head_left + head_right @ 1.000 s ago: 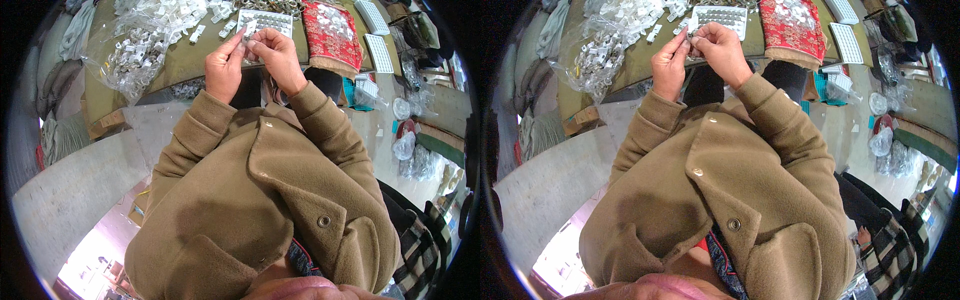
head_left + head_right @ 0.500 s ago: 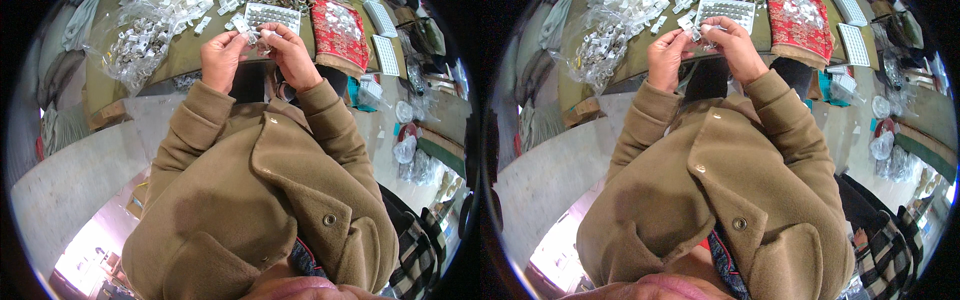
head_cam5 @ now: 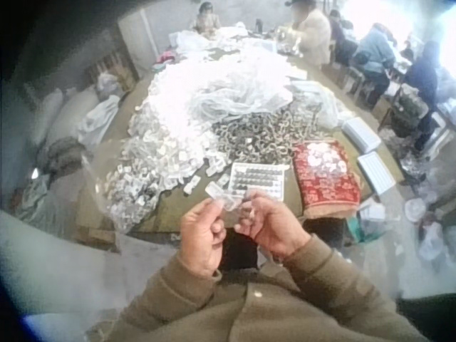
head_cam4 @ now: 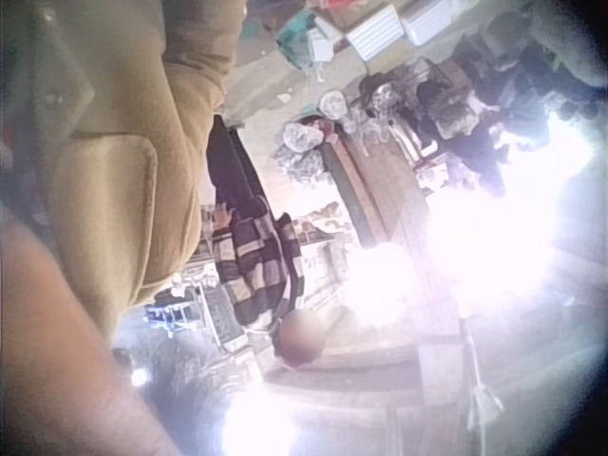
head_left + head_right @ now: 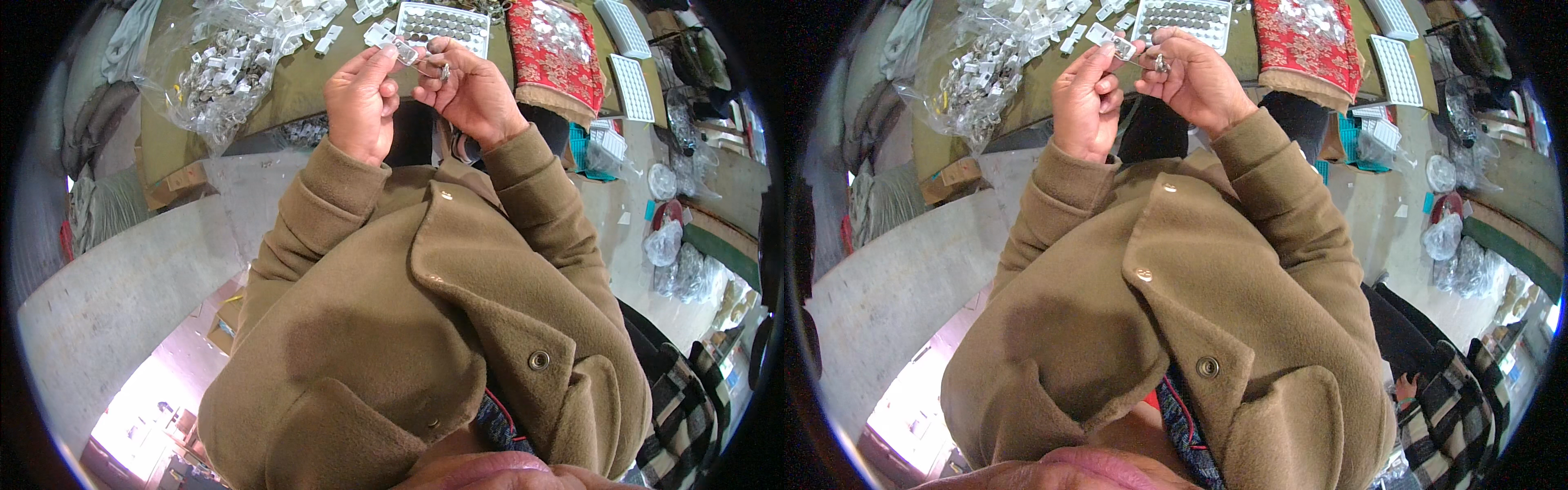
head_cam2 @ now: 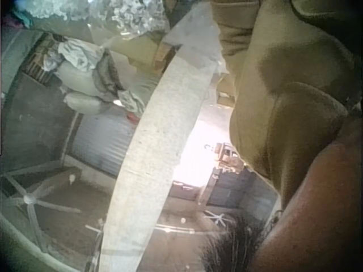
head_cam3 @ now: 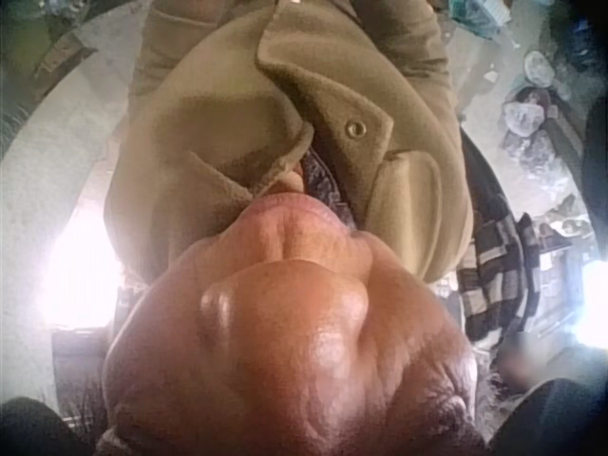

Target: The person unpacks small white plastic LED modules from a bag and repeatedly inserts metal keyring-style clips into the modules, testing each by pressing a button to light a blue LED. The person places the assembled units on a red cloth on the table.

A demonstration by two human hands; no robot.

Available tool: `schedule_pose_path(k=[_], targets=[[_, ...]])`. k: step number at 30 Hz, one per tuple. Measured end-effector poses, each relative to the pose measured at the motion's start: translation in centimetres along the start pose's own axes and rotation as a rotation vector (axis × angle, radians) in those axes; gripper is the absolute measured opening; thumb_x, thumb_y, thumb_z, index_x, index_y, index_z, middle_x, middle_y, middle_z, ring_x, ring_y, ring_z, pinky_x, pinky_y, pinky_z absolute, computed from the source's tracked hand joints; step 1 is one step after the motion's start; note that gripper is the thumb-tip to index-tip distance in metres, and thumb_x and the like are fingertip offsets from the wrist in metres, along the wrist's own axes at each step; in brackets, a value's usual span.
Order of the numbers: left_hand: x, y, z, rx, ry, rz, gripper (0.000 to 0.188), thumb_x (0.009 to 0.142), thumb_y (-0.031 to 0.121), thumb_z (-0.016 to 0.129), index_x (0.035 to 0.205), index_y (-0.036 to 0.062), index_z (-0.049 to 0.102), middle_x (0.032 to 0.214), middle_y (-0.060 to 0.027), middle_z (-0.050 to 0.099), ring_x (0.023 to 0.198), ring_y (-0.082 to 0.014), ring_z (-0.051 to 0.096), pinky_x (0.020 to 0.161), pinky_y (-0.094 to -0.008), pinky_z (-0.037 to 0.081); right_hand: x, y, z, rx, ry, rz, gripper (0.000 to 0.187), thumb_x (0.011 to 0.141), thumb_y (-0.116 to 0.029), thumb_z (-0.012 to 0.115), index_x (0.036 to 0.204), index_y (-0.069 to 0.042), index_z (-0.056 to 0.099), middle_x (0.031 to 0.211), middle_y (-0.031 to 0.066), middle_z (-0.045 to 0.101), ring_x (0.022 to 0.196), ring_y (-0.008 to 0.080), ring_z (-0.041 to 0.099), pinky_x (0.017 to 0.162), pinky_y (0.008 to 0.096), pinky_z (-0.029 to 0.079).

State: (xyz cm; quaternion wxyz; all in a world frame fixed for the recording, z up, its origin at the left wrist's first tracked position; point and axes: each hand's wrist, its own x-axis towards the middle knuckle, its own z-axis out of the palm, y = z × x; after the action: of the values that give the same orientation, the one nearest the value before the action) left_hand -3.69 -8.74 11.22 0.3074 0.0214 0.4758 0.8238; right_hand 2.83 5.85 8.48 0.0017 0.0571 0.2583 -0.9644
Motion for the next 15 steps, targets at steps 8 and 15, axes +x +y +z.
schedule_pose_path(k=[8,15], targets=[[0.9,0.3,-1.5,-0.354,-0.032,-0.303,0.027,0.097,0.011,0.053,0.12,-0.0014,0.053,0.116,-0.0152,0.064,0.052,0.0053,0.046,0.039,-0.01,0.033,0.1,0.7,0.2,-0.191,-0.003,-0.131,0.015,0.091,-0.003,0.052,0.105,-0.009,0.055,0.096,0.0032,0.061,0.081,0.012,0.055,0.081,0.0341,0.052],[1.3,0.5,-2.3,-0.591,-0.07,-0.466,0.028,0.097,0.01,0.052,0.122,-0.0028,0.051,0.12,-0.0149,0.062,0.062,0.0014,0.059,0.043,-0.0104,0.044,0.3,1.2,0.2,-0.088,0.053,-0.14,0.01,0.089,-0.002,0.057,0.096,-0.01,0.057,0.091,0.0027,0.063,0.08,0.0121,0.061,0.072,0.0309,0.055]])
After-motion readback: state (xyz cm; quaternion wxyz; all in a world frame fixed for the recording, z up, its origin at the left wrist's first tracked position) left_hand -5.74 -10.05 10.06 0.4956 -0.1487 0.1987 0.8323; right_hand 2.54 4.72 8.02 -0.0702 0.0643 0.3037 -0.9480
